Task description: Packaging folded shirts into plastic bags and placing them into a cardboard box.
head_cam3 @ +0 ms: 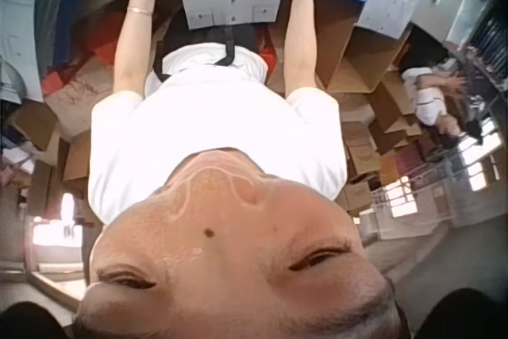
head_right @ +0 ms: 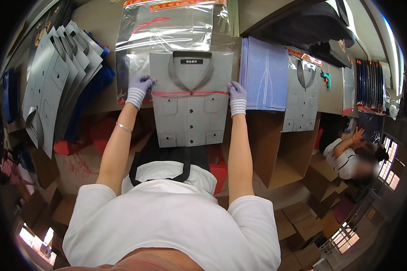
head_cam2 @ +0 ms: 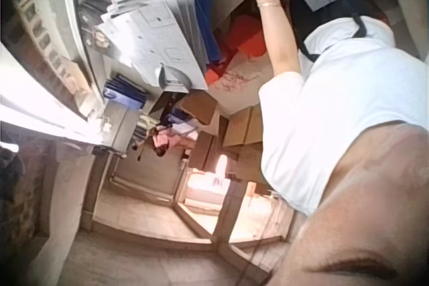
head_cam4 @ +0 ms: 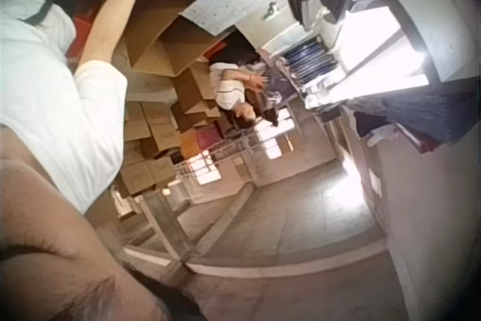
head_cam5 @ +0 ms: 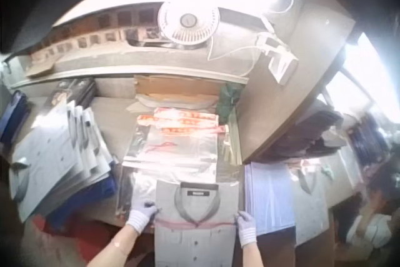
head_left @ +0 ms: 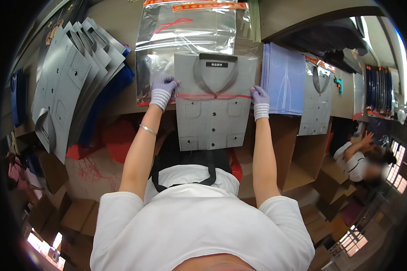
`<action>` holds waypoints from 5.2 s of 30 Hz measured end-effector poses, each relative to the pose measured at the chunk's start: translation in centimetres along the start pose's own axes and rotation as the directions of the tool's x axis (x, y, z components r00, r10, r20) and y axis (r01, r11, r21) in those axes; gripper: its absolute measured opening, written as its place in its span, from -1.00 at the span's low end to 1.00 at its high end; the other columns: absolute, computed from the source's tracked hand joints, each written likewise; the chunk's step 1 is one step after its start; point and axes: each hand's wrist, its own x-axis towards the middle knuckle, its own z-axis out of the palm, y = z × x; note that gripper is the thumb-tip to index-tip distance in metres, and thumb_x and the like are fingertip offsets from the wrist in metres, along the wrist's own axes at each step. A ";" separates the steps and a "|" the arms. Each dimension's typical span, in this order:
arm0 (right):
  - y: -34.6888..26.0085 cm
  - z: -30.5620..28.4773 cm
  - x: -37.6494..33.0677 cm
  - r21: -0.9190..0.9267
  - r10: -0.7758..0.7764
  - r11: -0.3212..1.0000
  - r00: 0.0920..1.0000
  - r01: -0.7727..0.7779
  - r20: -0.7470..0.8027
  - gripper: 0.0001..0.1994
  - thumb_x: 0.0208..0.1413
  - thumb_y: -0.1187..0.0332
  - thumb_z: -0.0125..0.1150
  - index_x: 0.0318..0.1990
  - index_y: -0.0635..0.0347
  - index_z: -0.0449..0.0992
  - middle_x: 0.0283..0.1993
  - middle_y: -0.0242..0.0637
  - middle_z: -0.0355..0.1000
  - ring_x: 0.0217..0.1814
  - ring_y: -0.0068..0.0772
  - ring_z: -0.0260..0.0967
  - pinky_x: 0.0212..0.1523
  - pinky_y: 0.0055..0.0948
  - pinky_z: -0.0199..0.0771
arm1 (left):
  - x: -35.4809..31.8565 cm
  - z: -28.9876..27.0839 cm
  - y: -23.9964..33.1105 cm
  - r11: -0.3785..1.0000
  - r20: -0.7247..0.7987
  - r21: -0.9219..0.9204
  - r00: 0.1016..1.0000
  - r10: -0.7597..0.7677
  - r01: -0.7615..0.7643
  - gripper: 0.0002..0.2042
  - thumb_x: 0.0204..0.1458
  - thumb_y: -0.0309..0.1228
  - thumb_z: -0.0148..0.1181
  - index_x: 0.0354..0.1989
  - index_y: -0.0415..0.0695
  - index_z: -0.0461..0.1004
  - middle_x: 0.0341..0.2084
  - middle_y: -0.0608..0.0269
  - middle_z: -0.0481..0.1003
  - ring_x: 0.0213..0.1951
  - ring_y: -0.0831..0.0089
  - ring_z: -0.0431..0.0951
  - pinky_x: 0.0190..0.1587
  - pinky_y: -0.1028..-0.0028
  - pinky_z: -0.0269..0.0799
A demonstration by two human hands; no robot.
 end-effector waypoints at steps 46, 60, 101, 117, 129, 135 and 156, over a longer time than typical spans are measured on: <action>-7.6 -27.5 -0.1 -0.725 -0.591 0.649 0.753 0.232 -0.288 -0.76 0.06 0.32 0.02 -0.14 0.17 0.46 -0.28 -0.09 0.47 -0.21 -0.23 0.44 -0.20 -0.40 0.38 | -3.0 9.8 0.9 0.427 0.677 0.368 0.553 0.485 -0.826 -0.87 -0.17 -0.48 0.16 -0.42 -0.22 0.42 -0.47 0.14 0.42 -0.34 0.23 0.43 -0.23 0.35 0.35; -4.7 -8.0 -29.5 -0.230 -0.105 0.972 0.791 -0.047 -0.603 -0.84 0.04 0.45 0.10 -0.29 0.39 0.48 -0.39 -0.36 0.40 -0.34 -0.57 0.28 -0.26 -0.60 0.32 | -6.5 10.7 5.3 0.813 0.281 0.095 0.799 0.531 -0.574 -0.82 -0.05 -0.40 0.10 -0.37 -0.28 0.46 -0.51 0.11 0.45 -0.46 0.35 0.44 -0.32 0.48 0.35; 2.2 15.3 -17.7 -0.497 -0.220 0.122 0.512 0.859 0.830 -0.78 -0.17 0.31 0.16 -0.30 0.09 0.39 -0.35 -0.28 0.36 -0.24 -0.24 0.32 -0.26 -0.29 0.30 | -11.1 -0.8 -10.4 0.755 0.391 -0.336 0.812 -0.433 0.564 -0.61 0.08 -0.09 -0.05 -0.22 -0.20 0.48 -0.36 0.15 0.52 -0.30 0.33 0.50 -0.20 0.46 0.39; 2.6 -28.5 -19.9 -0.829 -0.300 0.380 0.793 -0.410 -0.530 -0.76 -0.11 0.27 0.18 -0.29 0.19 0.49 -0.36 -0.15 0.49 -0.36 -0.28 0.43 -0.28 -0.31 0.42 | -9.8 -5.7 -11.5 0.697 0.474 -0.352 0.761 -0.443 0.625 -0.46 0.00 0.04 0.01 -0.05 -0.19 0.27 -0.18 0.06 0.44 -0.17 0.29 0.43 -0.22 0.34 0.41; 2.1 13.7 -14.0 -0.079 0.166 0.986 0.784 -0.149 0.598 -0.83 -0.07 0.54 -0.01 -0.29 0.34 0.45 -0.38 -0.17 0.46 -0.41 -0.35 0.45 -0.37 -0.43 0.46 | -5.7 -6.4 -8.6 0.207 0.514 -0.857 0.810 0.282 0.472 -0.44 0.16 -0.05 -0.49 0.18 -0.24 0.01 0.20 -0.13 -0.02 0.24 -0.03 -0.05 0.26 0.06 -0.18; -0.2 3.3 -4.6 -0.173 0.391 0.914 0.912 -0.368 0.124 -0.81 -0.03 0.47 -0.07 -0.34 0.34 0.48 -0.37 -0.06 0.48 -0.48 -0.25 0.48 -0.50 -0.48 0.44 | -4.4 -8.3 -6.3 0.323 0.347 -0.902 0.927 0.144 0.287 -0.48 0.18 -0.08 -0.46 0.21 -0.17 -0.04 0.21 -0.11 -0.05 0.24 -0.01 -0.07 0.27 0.08 -0.21; -27.7 -29.3 -17.3 -0.728 -0.600 0.489 0.791 0.481 0.119 -0.66 -0.14 0.68 -0.02 -0.13 0.30 0.46 -0.18 -0.24 0.47 -0.12 -0.49 0.40 -0.02 -0.56 0.31 | -2.9 -8.1 -6.2 0.584 0.271 -0.752 0.951 -0.151 0.307 -0.56 0.20 -0.16 -0.41 0.12 -0.15 0.16 0.01 -0.15 0.28 0.05 0.05 0.31 0.08 0.20 0.30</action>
